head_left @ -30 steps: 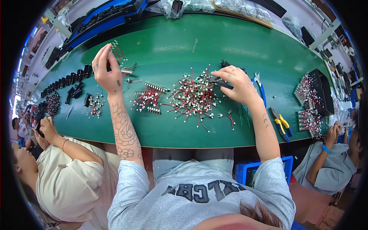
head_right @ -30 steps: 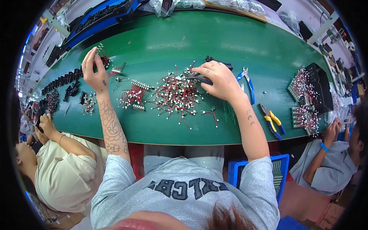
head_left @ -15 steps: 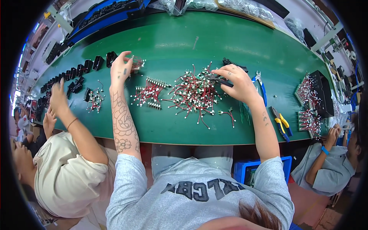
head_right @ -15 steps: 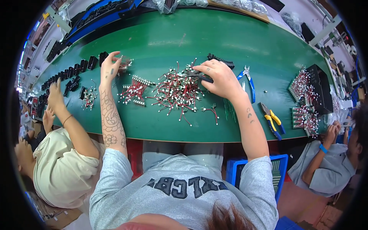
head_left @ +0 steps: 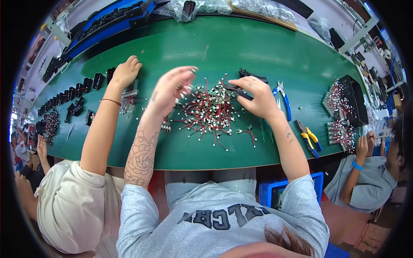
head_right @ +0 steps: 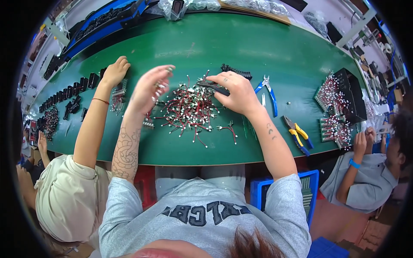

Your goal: The person trims small circuit boards attached to wires using wire cutters, repeatedly picking up each component, cutting it, and setting it down on the workbench.

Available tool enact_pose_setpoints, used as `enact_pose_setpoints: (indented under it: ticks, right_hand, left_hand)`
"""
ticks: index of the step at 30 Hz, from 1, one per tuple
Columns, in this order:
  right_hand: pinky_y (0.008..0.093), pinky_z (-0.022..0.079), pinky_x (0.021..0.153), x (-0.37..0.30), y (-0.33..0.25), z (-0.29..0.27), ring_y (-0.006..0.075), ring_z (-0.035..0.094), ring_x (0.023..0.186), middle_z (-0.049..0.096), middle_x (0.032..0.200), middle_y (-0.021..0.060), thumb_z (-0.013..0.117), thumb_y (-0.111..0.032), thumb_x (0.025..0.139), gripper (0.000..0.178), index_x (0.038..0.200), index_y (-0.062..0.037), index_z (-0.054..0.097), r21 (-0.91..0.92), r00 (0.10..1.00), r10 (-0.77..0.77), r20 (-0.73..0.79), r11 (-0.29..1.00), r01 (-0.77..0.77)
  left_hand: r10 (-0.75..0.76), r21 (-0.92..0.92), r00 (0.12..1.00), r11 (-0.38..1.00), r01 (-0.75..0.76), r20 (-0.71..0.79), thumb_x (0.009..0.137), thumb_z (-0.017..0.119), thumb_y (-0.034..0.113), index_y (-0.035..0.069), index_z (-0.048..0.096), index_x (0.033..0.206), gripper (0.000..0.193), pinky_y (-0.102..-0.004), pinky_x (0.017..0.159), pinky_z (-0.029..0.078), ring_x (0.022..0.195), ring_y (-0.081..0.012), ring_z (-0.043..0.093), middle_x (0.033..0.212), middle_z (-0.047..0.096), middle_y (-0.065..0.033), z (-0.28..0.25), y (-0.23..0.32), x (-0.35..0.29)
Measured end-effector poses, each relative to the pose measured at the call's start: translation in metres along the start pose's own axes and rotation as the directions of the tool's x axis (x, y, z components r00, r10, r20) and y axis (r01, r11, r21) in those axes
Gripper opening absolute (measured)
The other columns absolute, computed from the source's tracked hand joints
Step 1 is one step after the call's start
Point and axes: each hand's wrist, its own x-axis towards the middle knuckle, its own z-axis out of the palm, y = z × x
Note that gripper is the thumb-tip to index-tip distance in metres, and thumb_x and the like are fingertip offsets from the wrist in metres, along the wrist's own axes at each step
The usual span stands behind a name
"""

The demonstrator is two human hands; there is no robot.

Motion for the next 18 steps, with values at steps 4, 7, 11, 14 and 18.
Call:
enact_pose_setpoints:
  ticks: [4,7,11,14,18]
  right_hand:
    - [0.0325,0.052,0.076,0.0,-0.001,0.004,0.0246,0.063,0.083,0.07,0.096,0.0076,0.066,-0.001,0.068,0.045,0.112,-0.0086,0.071,0.019,0.999,0.027,0.018,0.999,-0.028]
    - [0.0317,0.052,0.074,0.001,-0.001,0.005,0.0244,0.063,0.08,0.07,0.094,0.0077,0.066,-0.001,0.068,0.043,0.11,-0.0083,0.071,0.023,1.0,0.014,0.015,1.0,-0.014]
    - [0.0313,0.052,0.073,0.0,-0.001,0.006,0.024,0.063,0.079,0.07,0.093,0.0074,0.066,-0.002,0.067,0.043,0.109,-0.0084,0.071,0.027,1.0,-0.005,0.013,1.0,0.005]
    - [0.031,0.052,0.073,0.0,-0.001,0.007,0.0238,0.063,0.079,0.069,0.093,0.0073,0.067,-0.002,0.067,0.042,0.109,-0.0085,0.071,0.026,1.0,-0.015,0.01,1.0,0.015]
    - [0.0309,0.052,0.073,0.0,0.0,0.006,0.0236,0.063,0.078,0.069,0.092,0.0071,0.067,-0.002,0.067,0.042,0.108,-0.0087,0.071,0.019,1.0,-0.03,0.006,0.999,0.03]
  left_hand:
    - [-0.065,-0.002,0.974,0.998,0.067,0.217,0.096,0.061,0.015,0.001,0.065,0.115,0.023,-0.0143,0.053,0.037,0.063,-0.0013,0.048,0.084,0.065,-0.0026,0.008,-0.023,0.001]
    - [-0.088,0.063,0.964,0.995,0.074,0.25,0.096,0.061,0.014,0.002,0.065,0.11,0.019,-0.0133,0.051,0.035,0.062,0.0003,0.047,0.085,0.067,-0.0033,0.019,-0.026,-0.004]
    - [-0.051,0.118,0.973,0.993,0.025,0.226,0.096,0.062,0.014,0.003,0.065,0.108,0.016,-0.0134,0.051,0.035,0.062,-0.0001,0.048,0.087,0.068,-0.0046,0.024,-0.027,-0.006]
    - [-0.032,0.15,0.977,0.989,0.0,0.209,0.096,0.062,0.013,0.004,0.065,0.107,0.015,-0.0135,0.052,0.036,0.063,-0.0006,0.049,0.087,0.069,-0.0051,0.027,-0.026,-0.008]
    - [-0.006,0.186,0.984,0.982,-0.028,0.181,0.096,0.062,0.013,0.004,0.066,0.107,0.014,-0.0136,0.054,0.037,0.065,-0.0019,0.052,0.088,0.069,-0.0053,0.029,-0.025,-0.011]
